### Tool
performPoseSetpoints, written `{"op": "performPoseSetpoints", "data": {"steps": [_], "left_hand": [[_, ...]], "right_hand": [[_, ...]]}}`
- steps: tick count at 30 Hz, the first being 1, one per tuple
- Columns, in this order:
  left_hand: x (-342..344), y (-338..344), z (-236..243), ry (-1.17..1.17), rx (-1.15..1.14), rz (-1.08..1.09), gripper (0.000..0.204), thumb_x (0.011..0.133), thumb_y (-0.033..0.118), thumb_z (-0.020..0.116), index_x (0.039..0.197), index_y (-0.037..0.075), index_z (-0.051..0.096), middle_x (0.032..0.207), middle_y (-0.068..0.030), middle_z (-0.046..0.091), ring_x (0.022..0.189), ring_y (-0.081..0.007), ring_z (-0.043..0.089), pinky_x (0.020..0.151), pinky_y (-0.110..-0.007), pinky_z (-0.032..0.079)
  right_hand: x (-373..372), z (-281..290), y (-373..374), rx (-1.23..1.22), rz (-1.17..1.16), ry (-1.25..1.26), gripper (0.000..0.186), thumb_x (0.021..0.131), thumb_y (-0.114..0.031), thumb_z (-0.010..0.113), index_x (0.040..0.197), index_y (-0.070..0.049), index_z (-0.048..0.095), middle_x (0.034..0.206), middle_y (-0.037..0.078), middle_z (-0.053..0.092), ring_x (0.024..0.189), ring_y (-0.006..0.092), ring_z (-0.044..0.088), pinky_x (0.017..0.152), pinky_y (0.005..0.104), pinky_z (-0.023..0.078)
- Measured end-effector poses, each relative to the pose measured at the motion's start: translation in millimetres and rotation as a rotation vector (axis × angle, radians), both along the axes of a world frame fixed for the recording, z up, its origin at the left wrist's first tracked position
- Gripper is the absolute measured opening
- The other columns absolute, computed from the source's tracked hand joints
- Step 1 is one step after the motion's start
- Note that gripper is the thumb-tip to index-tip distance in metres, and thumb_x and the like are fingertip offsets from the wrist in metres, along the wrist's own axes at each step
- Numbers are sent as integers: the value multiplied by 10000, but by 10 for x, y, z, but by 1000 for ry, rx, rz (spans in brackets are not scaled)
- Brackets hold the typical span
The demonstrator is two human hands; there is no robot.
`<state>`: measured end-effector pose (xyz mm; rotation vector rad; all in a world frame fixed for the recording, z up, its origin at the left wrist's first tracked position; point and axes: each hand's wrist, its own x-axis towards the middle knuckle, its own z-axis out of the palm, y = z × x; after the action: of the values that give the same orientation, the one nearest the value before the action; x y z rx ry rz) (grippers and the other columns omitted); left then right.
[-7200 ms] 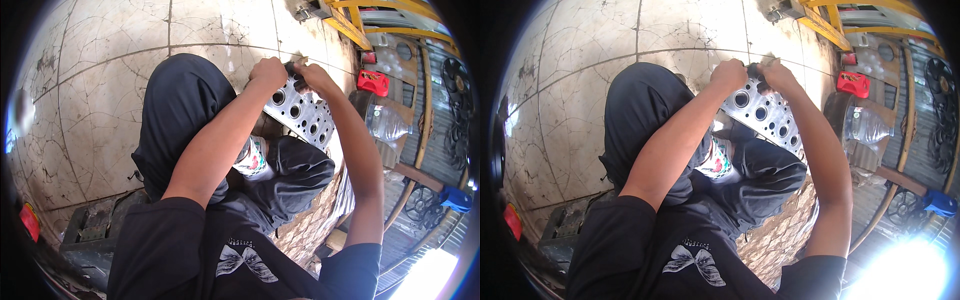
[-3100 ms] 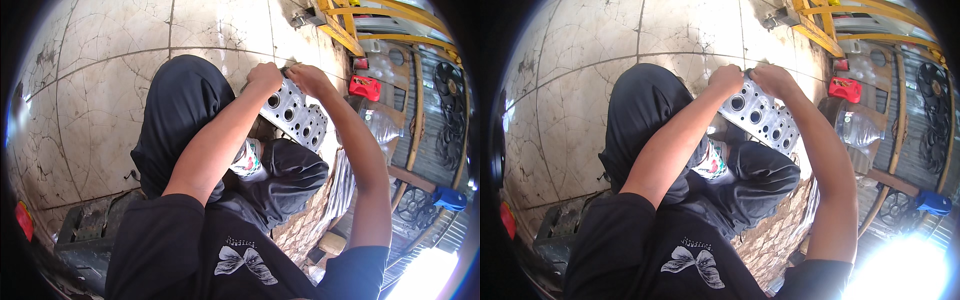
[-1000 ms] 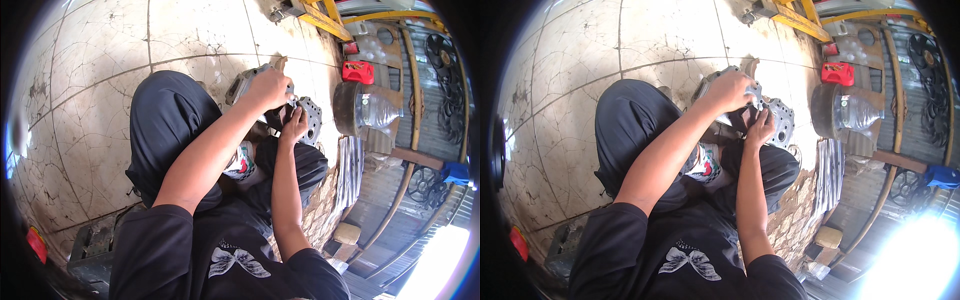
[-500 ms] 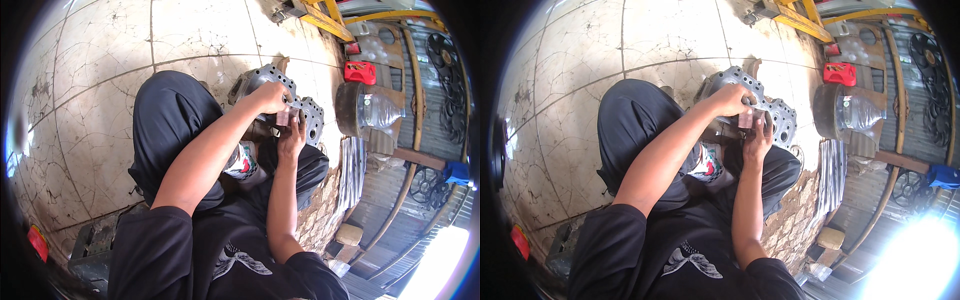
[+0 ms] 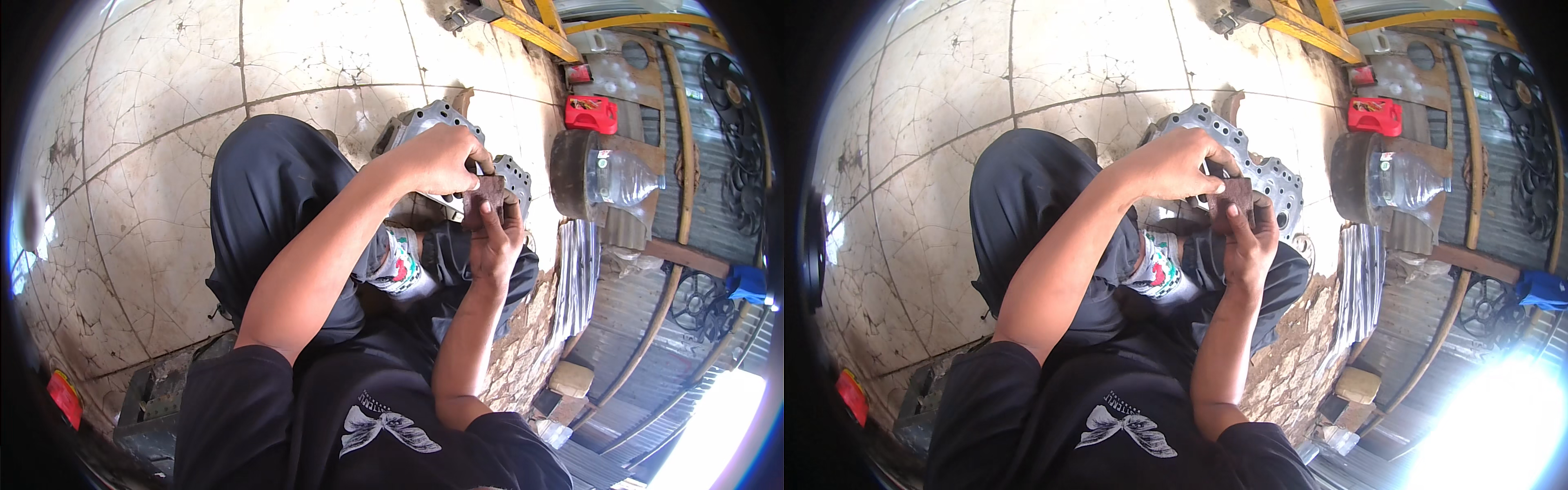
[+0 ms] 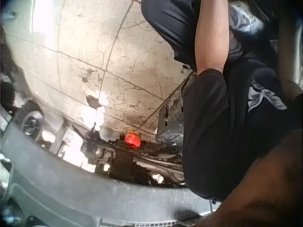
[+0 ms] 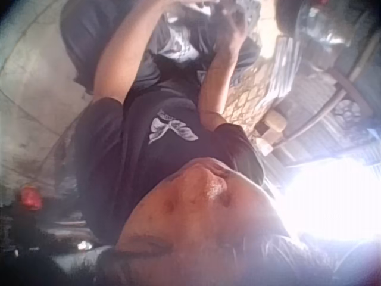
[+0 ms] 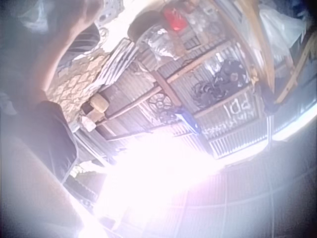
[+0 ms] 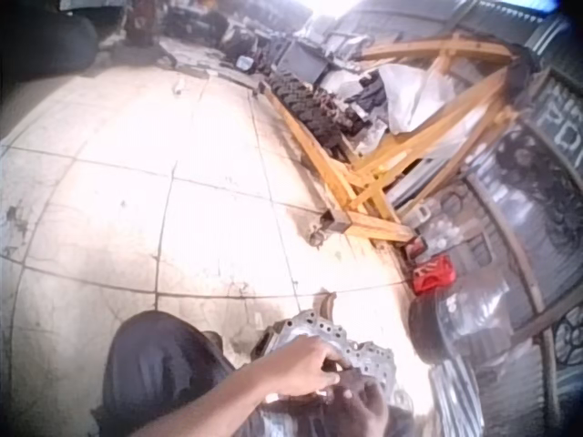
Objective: The person sits on the floor and scrubs a metallic engine cylinder head with a small brush and a cloth. They repeatedly scrub the surface and wipe it down, focusing on the holes and edges of the part.
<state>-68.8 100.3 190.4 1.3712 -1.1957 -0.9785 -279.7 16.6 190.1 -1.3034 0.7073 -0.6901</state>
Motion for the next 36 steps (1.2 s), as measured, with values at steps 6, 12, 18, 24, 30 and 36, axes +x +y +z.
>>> {"op": "performPoseSetpoints", "data": {"steps": [6,12,18,24,30,36], "left_hand": [[17,5,-31,121,-53,-1,277,847,145,815,1118,92,794,986,-144,786,908,-228,733,865,-359,553],[30,6,-48,157,-56,-30,254,841,155,832,1082,79,810,1008,-143,793,933,-232,733,890,-354,537],[35,39,16,138,-52,-68,257,838,169,845,1081,90,820,993,-126,801,899,-211,737,858,-345,539],[-21,9,-1,228,-105,-28,256,837,182,854,1068,77,822,916,-123,801,828,-201,737,803,-341,546],[-60,-33,-31,157,-151,52,247,832,220,867,1016,61,827,883,-135,793,779,-207,728,762,-341,547],[-53,-24,-12,99,-108,78,279,809,268,884,991,63,831,843,-131,786,742,-207,721,726,-349,545]], "right_hand": [[79,208,116,13,-82,-58,258,965,60,664,1199,-23,593,1136,149,711,982,238,723,752,339,625],[3,201,144,-134,-31,-28,277,1002,10,651,1275,-13,605,1154,107,700,978,184,691,809,285,575],[10,215,138,-376,-95,50,163,1021,-60,668,1158,29,672,1107,115,729,994,184,693,896,329,572],[64,277,212,-319,-191,102,203,1038,-87,657,1190,41,698,1103,128,748,989,186,724,901,324,587],[-32,170,86,-322,-223,75,223,1055,-112,640,1201,48,693,1106,121,749,995,182,727,901,325,592],[25,211,142,-323,-236,73,278,1063,-187,645,1178,56,711,1064,103,745,960,152,689,894,289,536]]}}
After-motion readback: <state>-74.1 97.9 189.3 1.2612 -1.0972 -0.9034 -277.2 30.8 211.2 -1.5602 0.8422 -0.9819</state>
